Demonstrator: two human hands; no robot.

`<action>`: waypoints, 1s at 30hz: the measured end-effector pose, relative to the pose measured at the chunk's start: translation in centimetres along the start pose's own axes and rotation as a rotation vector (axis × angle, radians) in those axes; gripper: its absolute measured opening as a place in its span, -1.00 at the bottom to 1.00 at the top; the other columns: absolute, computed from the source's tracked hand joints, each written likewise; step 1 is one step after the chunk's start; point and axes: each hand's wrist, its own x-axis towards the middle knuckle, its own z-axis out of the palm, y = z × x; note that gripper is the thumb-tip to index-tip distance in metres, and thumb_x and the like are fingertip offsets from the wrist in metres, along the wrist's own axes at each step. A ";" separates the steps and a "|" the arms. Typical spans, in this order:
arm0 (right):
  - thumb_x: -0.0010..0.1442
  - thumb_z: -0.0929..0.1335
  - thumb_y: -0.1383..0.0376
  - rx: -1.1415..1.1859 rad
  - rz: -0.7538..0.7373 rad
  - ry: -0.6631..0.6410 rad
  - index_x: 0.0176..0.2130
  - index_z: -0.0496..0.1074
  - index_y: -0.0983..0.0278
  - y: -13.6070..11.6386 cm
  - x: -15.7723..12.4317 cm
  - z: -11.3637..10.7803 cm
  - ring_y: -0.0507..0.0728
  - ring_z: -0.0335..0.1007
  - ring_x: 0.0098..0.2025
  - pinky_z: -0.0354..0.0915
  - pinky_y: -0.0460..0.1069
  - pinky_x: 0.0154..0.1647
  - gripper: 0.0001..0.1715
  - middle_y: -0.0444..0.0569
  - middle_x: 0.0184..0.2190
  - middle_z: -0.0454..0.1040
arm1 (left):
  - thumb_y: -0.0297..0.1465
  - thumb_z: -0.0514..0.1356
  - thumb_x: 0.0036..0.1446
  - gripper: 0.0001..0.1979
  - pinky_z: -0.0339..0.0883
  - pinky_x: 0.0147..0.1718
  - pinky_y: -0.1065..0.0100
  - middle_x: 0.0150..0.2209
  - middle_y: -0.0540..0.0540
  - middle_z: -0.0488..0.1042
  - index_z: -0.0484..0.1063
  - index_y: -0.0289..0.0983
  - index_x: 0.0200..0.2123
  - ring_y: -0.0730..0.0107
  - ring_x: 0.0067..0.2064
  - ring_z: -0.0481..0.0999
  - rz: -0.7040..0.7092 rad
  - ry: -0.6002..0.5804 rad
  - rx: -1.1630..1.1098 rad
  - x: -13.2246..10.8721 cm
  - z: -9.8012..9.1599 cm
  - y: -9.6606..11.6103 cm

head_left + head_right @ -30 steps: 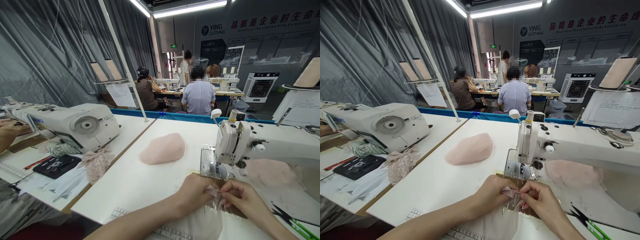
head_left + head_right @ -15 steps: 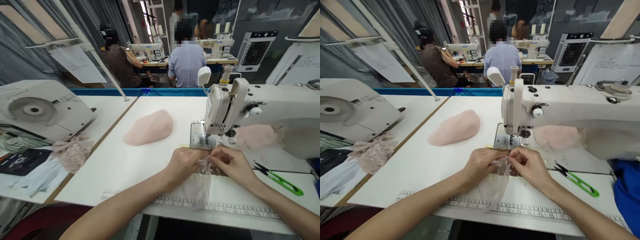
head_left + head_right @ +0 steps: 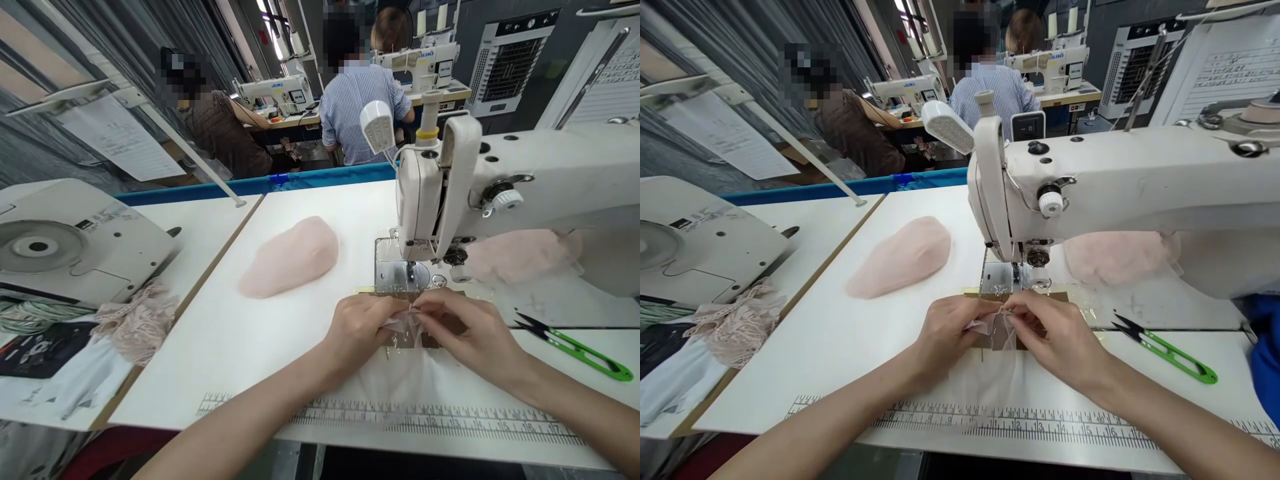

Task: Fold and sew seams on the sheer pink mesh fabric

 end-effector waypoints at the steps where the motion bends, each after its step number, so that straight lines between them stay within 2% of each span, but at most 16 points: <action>1: 0.26 0.28 0.40 -0.001 0.000 -0.011 -0.09 0.35 0.19 0.0 0.0 0.0 0.04 0.46 -0.31 0.42 -0.12 -0.43 -0.79 -0.11 -0.29 0.49 | -0.51 0.08 0.26 -0.92 0.39 -0.46 0.49 -0.44 0.00 0.52 0.38 -0.33 -0.24 0.51 -0.46 0.50 -0.009 -0.006 -0.005 -0.1 0.0 0.0; 4: 0.26 0.28 0.41 0.009 0.017 -0.014 -0.08 0.32 0.18 0.0 0.0 0.1 0.02 0.46 -0.36 0.41 -0.15 -0.47 -0.77 -0.14 -0.34 0.49 | -0.52 0.09 0.24 -0.92 0.39 -0.45 0.49 -0.43 0.00 0.52 0.38 -0.32 -0.25 0.51 -0.45 0.50 -0.017 -0.001 -0.012 -0.2 0.2 0.0; 9: 0.27 0.27 0.40 0.015 0.021 -0.032 -0.13 0.35 0.19 -0.3 0.1 0.0 0.02 0.46 -0.33 0.42 -0.14 -0.41 -0.84 -0.14 -0.33 0.49 | -0.47 0.09 0.27 -0.91 0.39 -0.44 0.48 -0.40 -0.01 0.54 0.38 -0.32 -0.23 0.50 -0.43 0.52 0.002 0.002 -0.013 -0.2 0.1 0.0; 15: 0.27 0.26 0.38 0.015 0.032 -0.037 -0.16 0.37 0.21 -0.3 0.3 -0.1 0.04 0.46 -0.33 0.41 -0.12 -0.42 -0.86 -0.11 -0.33 0.49 | -0.56 0.10 0.21 -0.90 0.39 -0.41 0.44 -0.36 -0.03 0.55 0.38 -0.33 -0.23 0.45 -0.40 0.53 -0.007 -0.010 -0.026 -0.4 0.2 -0.1; 20: 0.29 0.24 0.36 0.054 0.028 -0.064 -0.18 0.37 0.22 0.0 0.0 0.2 0.05 0.43 -0.34 0.39 -0.09 -0.42 -0.86 -0.07 -0.33 0.47 | -0.48 0.09 0.26 -0.91 0.34 -0.43 0.50 -0.42 0.00 0.53 0.39 -0.32 -0.24 0.50 -0.45 0.51 -0.046 -0.019 -0.068 -0.3 0.1 0.0; 24: 0.30 0.23 0.33 0.050 0.059 -0.074 -0.23 0.38 0.22 0.4 0.0 0.3 0.04 0.39 -0.38 0.35 -0.09 -0.46 -0.86 -0.08 -0.36 0.45 | -0.36 0.08 0.30 -0.83 0.24 -0.49 0.55 -0.46 0.04 0.51 0.42 -0.29 -0.27 0.54 -0.49 0.46 -0.174 -0.114 -0.165 -0.2 0.0 0.2; 30: 0.30 0.23 0.32 0.015 0.064 -0.079 -0.24 0.39 0.21 0.6 -0.1 0.3 0.03 0.37 -0.41 0.29 -0.10 -0.48 -0.84 -0.10 -0.39 0.45 | -0.42 0.13 0.22 -0.87 0.12 -0.53 0.57 -0.51 0.07 0.47 0.48 -0.27 -0.34 0.56 -0.52 0.38 -0.348 -0.322 -0.248 0.0 -0.2 0.6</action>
